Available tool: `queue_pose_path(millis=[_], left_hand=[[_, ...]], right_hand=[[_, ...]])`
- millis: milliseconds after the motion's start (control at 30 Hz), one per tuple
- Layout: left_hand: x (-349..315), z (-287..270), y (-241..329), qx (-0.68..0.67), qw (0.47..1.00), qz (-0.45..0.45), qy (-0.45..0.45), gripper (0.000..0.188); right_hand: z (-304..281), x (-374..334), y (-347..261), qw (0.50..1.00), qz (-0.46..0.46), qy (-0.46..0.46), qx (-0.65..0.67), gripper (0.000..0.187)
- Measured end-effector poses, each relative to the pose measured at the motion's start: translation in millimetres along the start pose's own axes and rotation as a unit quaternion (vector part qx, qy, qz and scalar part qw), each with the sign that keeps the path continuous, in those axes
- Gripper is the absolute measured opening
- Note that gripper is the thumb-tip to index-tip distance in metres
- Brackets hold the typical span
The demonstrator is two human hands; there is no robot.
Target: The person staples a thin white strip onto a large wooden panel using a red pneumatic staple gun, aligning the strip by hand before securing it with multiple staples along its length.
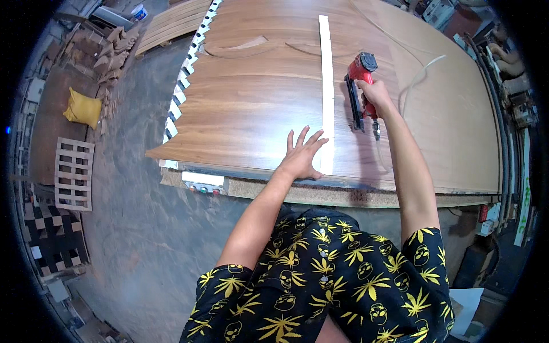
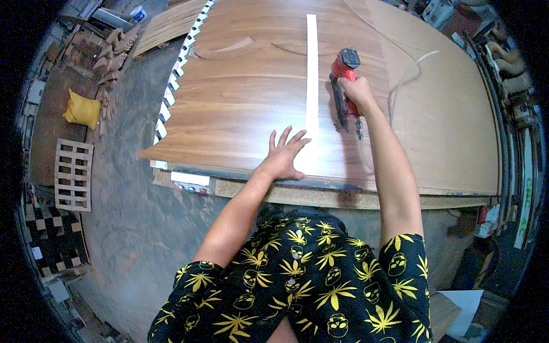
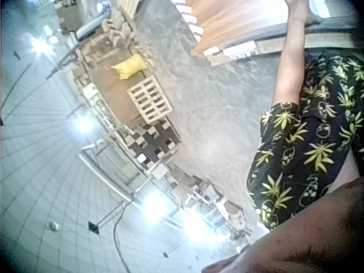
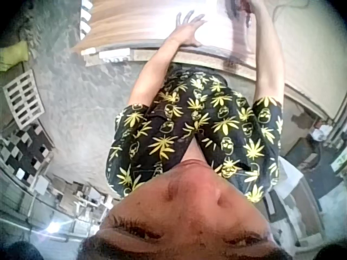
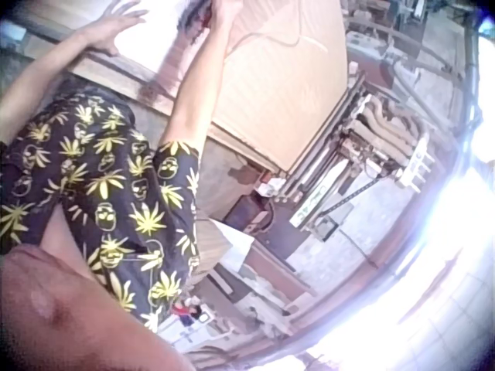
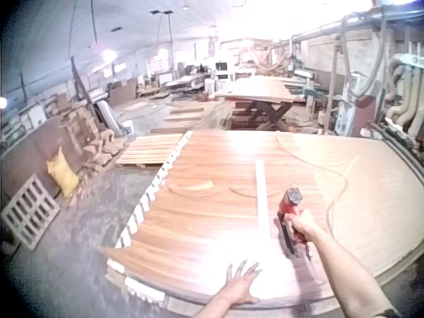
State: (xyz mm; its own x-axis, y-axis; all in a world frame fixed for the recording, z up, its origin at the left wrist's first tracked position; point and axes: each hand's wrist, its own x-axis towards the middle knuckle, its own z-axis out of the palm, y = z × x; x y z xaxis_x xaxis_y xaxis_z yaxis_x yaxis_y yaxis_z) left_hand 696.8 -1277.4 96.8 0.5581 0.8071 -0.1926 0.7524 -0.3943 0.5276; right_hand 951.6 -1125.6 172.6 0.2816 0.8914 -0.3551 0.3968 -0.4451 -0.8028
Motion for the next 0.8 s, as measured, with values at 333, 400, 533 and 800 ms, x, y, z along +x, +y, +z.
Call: queue_pose_path(millis=[333, 400, 533, 800], left_hand=[[0, -4, 2, -0.001, 1.0, 0.004, -0.003, 0.114], [1, 0, -1, -0.001, 1.0, 0.014, 0.006, 0.114], [-1, 1, -1, 0.0, 1.0, 0.022, 0.013, 0.112], [0, -2, 0, 0.009, 1.0, 0.02, 0.001, 0.114]], right_hand=[[-13, -4, 36, 0.999, 0.011, 0.037, 0.001, 0.037], [-13, -9, 36, 0.999, 0.014, 0.022, 0.021, 0.036], [-8, -12, 35, 0.999, -0.004, 0.017, 0.046, 0.034], [-6, 2, 43, 0.998, -0.004, 0.057, 0.035, 0.027]])
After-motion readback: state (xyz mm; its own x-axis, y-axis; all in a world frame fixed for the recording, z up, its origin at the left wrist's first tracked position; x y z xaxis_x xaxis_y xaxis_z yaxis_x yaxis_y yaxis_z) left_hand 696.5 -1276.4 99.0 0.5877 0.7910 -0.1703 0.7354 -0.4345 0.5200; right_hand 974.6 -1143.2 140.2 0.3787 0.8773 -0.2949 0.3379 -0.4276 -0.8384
